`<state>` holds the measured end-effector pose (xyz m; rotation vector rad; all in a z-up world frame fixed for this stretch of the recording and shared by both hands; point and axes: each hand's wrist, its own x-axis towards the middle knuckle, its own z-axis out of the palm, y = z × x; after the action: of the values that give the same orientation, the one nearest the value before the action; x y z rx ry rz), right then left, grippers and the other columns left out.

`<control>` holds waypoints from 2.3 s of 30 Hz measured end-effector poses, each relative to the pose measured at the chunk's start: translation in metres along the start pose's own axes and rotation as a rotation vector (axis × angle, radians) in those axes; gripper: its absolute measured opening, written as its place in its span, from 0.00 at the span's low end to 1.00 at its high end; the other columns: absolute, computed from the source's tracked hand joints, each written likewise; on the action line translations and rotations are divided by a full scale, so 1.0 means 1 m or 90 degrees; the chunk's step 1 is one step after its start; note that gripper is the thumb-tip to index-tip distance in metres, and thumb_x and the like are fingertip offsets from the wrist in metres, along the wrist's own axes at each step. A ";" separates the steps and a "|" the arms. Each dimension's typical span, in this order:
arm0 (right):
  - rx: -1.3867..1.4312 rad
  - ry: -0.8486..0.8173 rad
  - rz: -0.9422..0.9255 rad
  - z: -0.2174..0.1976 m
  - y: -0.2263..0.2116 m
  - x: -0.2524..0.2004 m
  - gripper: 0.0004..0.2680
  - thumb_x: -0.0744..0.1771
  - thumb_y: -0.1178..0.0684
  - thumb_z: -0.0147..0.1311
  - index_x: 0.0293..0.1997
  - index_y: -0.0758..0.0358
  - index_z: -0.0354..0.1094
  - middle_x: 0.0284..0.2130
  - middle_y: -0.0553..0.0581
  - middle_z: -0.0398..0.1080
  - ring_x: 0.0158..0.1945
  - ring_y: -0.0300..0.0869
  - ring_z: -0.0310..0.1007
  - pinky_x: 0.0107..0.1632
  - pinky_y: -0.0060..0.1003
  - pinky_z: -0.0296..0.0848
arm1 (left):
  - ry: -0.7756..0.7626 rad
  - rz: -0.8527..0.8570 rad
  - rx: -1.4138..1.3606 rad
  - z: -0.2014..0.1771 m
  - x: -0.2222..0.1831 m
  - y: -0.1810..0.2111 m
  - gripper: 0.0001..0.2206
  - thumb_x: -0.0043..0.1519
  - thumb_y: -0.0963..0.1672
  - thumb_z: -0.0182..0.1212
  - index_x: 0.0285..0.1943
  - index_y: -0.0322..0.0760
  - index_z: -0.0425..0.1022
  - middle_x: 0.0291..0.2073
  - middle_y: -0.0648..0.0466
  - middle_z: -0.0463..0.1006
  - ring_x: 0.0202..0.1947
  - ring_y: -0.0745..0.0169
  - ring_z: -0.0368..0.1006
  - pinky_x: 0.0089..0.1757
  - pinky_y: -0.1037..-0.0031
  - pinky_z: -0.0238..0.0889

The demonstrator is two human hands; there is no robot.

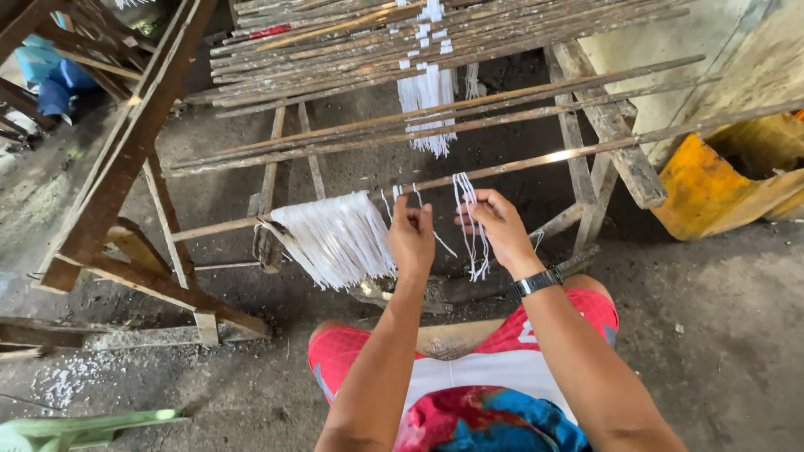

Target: Tying bundles of white thread onto a wooden frame using a small hook tool in a workshop setting.

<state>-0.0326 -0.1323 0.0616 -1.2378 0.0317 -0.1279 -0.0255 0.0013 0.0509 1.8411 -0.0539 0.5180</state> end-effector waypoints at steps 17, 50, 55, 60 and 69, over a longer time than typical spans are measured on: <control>-0.017 0.064 0.014 -0.007 0.013 0.008 0.06 0.60 0.62 0.50 0.37 0.65 0.65 0.26 0.62 0.68 0.28 0.42 0.70 0.31 0.37 0.74 | -0.216 -0.024 -0.001 0.034 0.019 -0.043 0.12 0.60 0.46 0.49 0.45 0.36 0.72 0.30 0.48 0.72 0.28 0.57 0.71 0.34 0.70 0.65; 0.037 0.054 0.038 0.004 0.001 -0.005 0.04 0.60 0.58 0.52 0.33 0.64 0.65 0.26 0.54 0.65 0.35 0.39 0.68 0.38 0.39 0.73 | -0.224 -0.131 -0.144 0.010 -0.001 0.001 0.07 0.55 0.44 0.56 0.34 0.35 0.74 0.18 0.51 0.71 0.23 0.68 0.66 0.27 0.78 0.61; -0.137 -0.049 -0.070 0.026 -0.016 -0.002 0.04 0.61 0.58 0.49 0.34 0.65 0.66 0.23 0.57 0.69 0.33 0.38 0.68 0.37 0.31 0.69 | -0.308 -0.026 0.101 0.029 -0.008 -0.027 0.12 0.52 0.48 0.53 0.33 0.37 0.72 0.23 0.46 0.74 0.31 0.43 0.70 0.34 0.59 0.63; -0.075 0.140 -0.131 -0.039 0.013 0.047 0.04 0.61 0.57 0.47 0.31 0.66 0.64 0.18 0.59 0.66 0.24 0.41 0.70 0.33 0.32 0.73 | -0.179 0.013 0.085 -0.019 -0.021 -0.016 0.06 0.53 0.45 0.55 0.34 0.43 0.74 0.23 0.53 0.73 0.27 0.55 0.72 0.30 0.70 0.65; -0.408 0.249 -0.495 0.021 -0.005 -0.023 0.06 0.65 0.54 0.41 0.40 0.66 0.60 0.34 0.58 0.61 0.39 0.46 0.61 0.42 0.36 0.61 | 0.071 0.046 -0.054 -0.049 -0.005 -0.018 0.11 0.58 0.41 0.48 0.48 0.31 0.65 0.23 0.52 0.69 0.19 0.68 0.59 0.22 0.75 0.54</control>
<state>-0.0535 -0.1119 0.0717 -1.7922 -0.0787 -1.1039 -0.0407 0.0506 0.0442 1.7304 -0.0670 0.6584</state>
